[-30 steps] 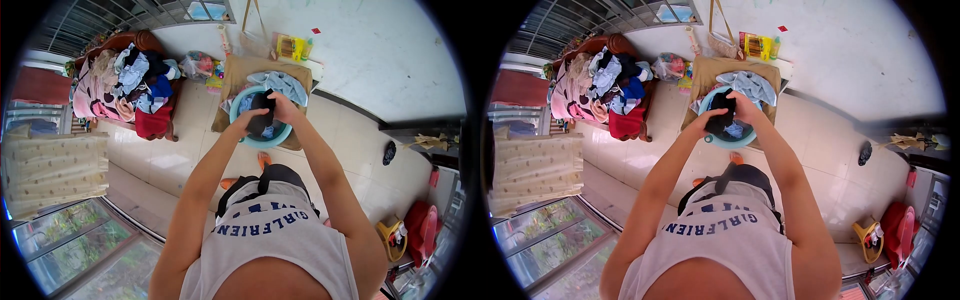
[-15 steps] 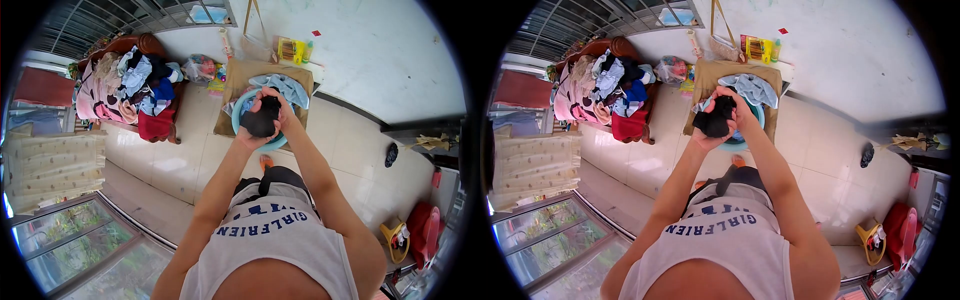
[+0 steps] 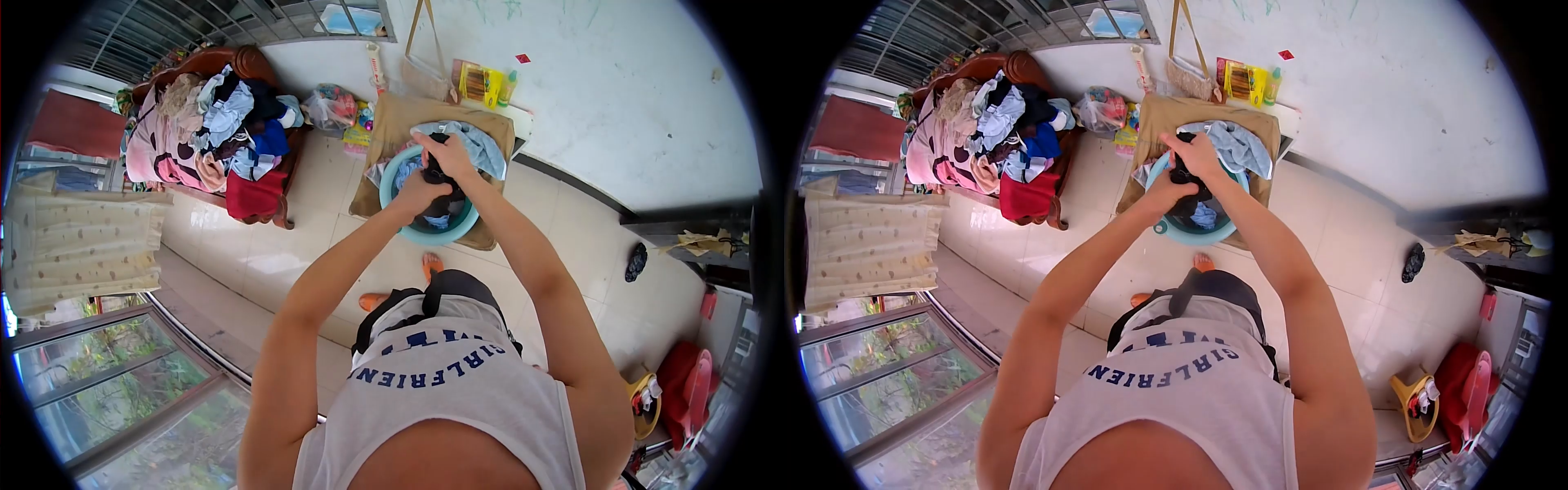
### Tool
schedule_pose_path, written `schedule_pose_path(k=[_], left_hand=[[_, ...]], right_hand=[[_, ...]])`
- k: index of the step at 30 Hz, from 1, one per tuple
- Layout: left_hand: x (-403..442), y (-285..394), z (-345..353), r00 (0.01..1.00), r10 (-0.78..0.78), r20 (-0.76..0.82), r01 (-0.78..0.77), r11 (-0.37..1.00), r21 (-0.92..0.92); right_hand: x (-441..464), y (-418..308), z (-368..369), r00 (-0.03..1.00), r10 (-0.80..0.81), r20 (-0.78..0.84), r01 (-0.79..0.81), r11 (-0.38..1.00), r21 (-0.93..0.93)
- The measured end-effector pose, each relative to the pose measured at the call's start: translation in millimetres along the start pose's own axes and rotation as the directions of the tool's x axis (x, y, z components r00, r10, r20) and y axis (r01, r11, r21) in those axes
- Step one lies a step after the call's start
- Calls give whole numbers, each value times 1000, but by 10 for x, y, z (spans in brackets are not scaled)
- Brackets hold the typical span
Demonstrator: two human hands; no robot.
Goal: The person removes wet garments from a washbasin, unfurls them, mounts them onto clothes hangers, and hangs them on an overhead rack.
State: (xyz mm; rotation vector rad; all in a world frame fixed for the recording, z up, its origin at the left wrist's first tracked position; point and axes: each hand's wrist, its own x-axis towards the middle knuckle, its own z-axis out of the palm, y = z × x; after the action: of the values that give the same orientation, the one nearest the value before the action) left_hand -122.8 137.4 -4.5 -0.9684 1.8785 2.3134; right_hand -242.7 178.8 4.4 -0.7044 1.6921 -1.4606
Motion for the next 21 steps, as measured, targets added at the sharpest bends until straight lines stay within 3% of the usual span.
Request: schedule_pose_path(k=[1, 2, 4, 7, 9, 13, 15, 16, 17, 18, 20, 21], left_hand=[[112, -238, 9, 977, 180, -114, -168, 980, 109], [93, -241, 49, 977, 179, -114, -167, 980, 108], [25, -232, 114, 905, 357, -231, -203, 840, 503], [-46, -183, 184, 914, 327, -239, -180, 857, 484], [-31, -193, 207, 919, 317, -235, -174, 860, 480], [98, -421, 174, 927, 303, -220, -166, 859, 485], [166, -537, 102, 920, 327, -214, -201, 865, 459], [186, -492, 54, 986, 145, -86, -129, 978, 162], [178, -466, 18, 995, 2, 97, 11, 991, -133], [137, -456, -18, 996, 7, 92, 6, 991, -136], [-172, -89, -43, 951, -232, 206, 301, 845, -441], [-175, -155, -106, 961, -186, 206, 266, 827, -495]], right_hand=[[3, 55, 18, 1000, 1, 1, -1, 1000, 0], [8, 118, 34, 999, -10, -43, 9, 1000, -23], [36, 237, 62, 996, -25, -87, 22, 999, -46], [49, 386, 87, 981, -26, -190, 28, 1000, 5], [16, 424, 104, 953, -13, -303, -11, 997, -75], [46, 663, 33, 968, 29, -251, -37, 999, -25], [53, 778, -32, 984, 85, -155, -49, 973, 224], [44, 774, -69, 985, 81, -150, -46, 974, 222], [-4, 780, -105, 991, 42, -125, -12, 974, 227], [-44, 777, -155, 995, 0, -99, 23, 972, 232], [-119, 650, -255, 999, 10, -40, -1, 975, 223], [-215, 503, -291, 982, 187, 7, -184, 960, 211]])
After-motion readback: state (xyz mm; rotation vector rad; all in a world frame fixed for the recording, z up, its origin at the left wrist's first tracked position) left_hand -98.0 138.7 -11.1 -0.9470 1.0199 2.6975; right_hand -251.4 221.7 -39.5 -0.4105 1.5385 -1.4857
